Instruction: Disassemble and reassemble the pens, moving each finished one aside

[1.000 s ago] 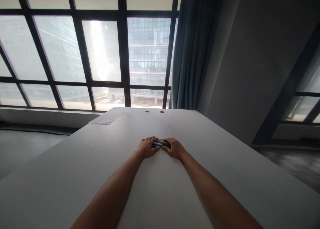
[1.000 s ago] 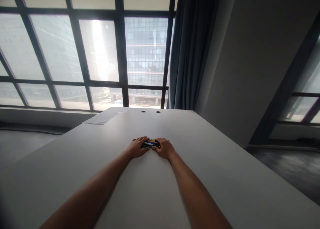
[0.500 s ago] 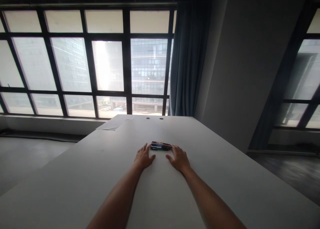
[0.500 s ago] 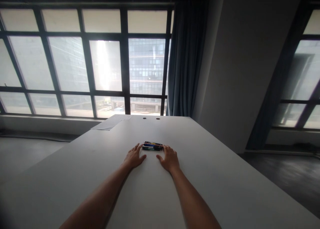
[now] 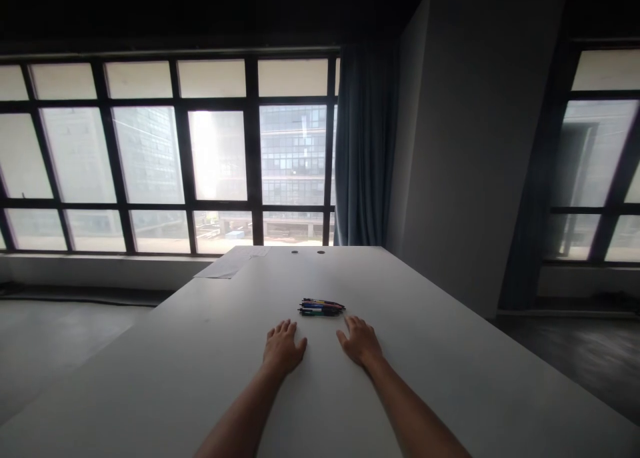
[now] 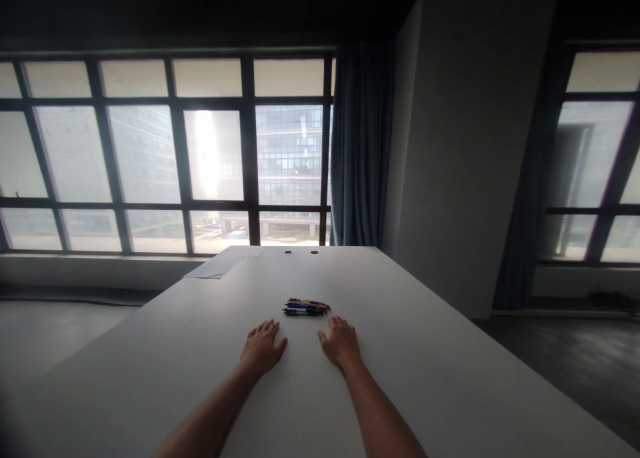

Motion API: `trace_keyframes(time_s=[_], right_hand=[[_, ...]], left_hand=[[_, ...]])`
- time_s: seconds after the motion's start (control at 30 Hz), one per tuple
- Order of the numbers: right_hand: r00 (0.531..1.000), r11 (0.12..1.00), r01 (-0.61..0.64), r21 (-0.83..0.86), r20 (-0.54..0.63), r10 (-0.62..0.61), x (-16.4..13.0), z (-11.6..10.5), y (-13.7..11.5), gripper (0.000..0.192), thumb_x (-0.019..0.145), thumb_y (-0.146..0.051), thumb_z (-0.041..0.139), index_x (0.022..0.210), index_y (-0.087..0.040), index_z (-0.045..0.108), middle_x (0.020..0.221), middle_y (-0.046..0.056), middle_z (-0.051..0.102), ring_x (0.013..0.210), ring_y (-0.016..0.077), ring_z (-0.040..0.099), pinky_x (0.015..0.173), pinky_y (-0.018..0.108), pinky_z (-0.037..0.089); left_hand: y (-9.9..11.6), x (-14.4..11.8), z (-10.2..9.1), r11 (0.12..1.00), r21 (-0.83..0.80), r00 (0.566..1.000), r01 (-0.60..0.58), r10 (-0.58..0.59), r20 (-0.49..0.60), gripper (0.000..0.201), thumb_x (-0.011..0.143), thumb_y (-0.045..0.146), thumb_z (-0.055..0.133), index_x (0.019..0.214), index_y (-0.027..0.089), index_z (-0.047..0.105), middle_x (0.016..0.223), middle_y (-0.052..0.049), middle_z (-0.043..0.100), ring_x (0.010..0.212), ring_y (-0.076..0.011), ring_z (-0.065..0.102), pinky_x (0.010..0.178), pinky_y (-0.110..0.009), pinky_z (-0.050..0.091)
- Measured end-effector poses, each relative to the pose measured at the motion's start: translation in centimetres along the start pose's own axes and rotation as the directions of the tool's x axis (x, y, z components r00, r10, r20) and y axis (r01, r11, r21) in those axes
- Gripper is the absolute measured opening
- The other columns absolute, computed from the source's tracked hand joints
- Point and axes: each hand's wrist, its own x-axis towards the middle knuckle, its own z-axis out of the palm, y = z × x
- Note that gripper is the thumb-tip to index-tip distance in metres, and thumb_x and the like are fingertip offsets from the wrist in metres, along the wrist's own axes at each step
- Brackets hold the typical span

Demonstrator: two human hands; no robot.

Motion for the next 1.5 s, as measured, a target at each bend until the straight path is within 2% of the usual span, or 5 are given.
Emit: trace_keyframes(time_s=[0.57,0.83,1.1,1.33,1.5], right_hand=[[0.981,0.998,0.055,0.025,-0.186,-0.049,6.2,2.1,1.4,0.066,0.086,-0.058,0.05,0.137,-0.016,0.045,0.135,0.016,0.049,0.124,0.0304,0.045,0.102,0.046,0.034],[0.969,0.965,0.245,0.091,-0.057,-0.24,10.8,2.9,1.7,0.079,0.082,-0.067,0.052,0.139,-0.013,0.046,0.142,0.016,0.044,0.133,0.0288,0.039,0.11,0.044,0.028],[0.937,0.914,0.338,0.222,0.013,-0.35,10.0,1.6,0.9,0.063,0.076,-0.063,0.06,0.124,-0.021,0.059,0.121,0.008,0.063,0.109,0.0248,0.059,0.096,0.036,0.043],[0.914,0.901,0.406,0.151,-0.062,-0.401,9.7,2.1,0.2,0.066,0.081,-0.058,0.058,0.133,-0.017,0.051,0.131,0.012,0.056,0.121,0.0259,0.051,0.105,0.04,0.034],[0.936,0.943,0.328,0.051,-0.153,-0.317,7.1,1.6,-0.8,0.07,0.083,-0.057,0.057,0.137,-0.015,0.042,0.136,0.014,0.049,0.126,0.0265,0.043,0.109,0.043,0.026]], left_hand=[[0.1,6.4,1.2,1.0,-0.025,0.998,0.015,-0.016,-0.065,0.068,0.086,0.048,0.04,0.146,0.016,0.034,0.151,-0.011,0.037,0.139,-0.0273,0.032,0.113,-0.046,0.023],[-0.1,8.2,1.3,0.996,-0.049,0.99,-0.081,0.074,-0.12,0.071,0.081,0.057,0.046,0.142,0.022,0.039,0.146,-0.009,0.044,0.135,-0.0285,0.037,0.111,-0.045,0.026],[-0.7,8.3,1.2,0.989,-0.071,0.984,-0.133,0.123,-0.132,0.066,0.082,0.054,0.049,0.141,0.026,0.04,0.139,-0.007,0.052,0.13,-0.0276,0.043,0.108,-0.043,0.031],[-1.2,7.9,0.9,0.981,-0.076,0.974,-0.179,0.165,-0.157,0.054,0.082,0.05,0.053,0.13,0.025,0.05,0.129,-0.006,0.06,0.122,-0.0247,0.051,0.105,-0.038,0.037],[-1.0,7.3,0.5,0.983,-0.071,0.977,-0.17,0.159,-0.139,0.047,0.084,0.044,0.054,0.127,0.025,0.052,0.127,-0.006,0.06,0.12,-0.0234,0.052,0.102,-0.035,0.038]])
